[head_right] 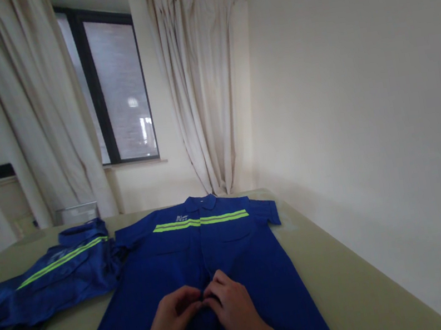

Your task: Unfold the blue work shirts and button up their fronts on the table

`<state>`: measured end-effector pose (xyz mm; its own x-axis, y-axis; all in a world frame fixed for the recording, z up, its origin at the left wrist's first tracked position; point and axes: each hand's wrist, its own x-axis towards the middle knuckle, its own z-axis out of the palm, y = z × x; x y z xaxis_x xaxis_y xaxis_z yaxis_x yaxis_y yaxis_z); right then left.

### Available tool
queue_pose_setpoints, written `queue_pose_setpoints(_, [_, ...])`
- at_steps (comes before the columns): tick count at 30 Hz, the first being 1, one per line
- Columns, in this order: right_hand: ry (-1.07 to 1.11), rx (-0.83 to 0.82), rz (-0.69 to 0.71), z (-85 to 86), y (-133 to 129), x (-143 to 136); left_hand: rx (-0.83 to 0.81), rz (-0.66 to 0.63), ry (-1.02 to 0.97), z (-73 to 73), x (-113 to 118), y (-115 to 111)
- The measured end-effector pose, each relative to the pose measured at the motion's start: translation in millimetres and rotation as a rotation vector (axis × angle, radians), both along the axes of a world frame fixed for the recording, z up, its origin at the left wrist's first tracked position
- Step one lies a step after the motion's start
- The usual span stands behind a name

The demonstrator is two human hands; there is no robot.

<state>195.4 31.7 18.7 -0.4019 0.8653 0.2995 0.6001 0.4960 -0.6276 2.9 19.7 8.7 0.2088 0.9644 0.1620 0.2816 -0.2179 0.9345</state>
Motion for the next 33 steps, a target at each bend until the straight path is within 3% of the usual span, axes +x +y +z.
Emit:
queue_pose_setpoints(11, [0.007, -0.008, 0.005, -1.8, 0.3, -0.8, 0.092, 0.115, 0.195, 0.3, 5.4, -6.0])
queue_pose_setpoints(26, [0.018, -0.023, 0.000, 1.4, 0.1, -0.5, -0.025, 0.063, -0.014, -8.1, 3.3, 4.6])
queue_pose_setpoints(33, [0.036, -0.007, 0.033, 1.0, -0.3, -0.7, -0.038, 0.088, -0.016, -1.3, 4.7, -1.0])
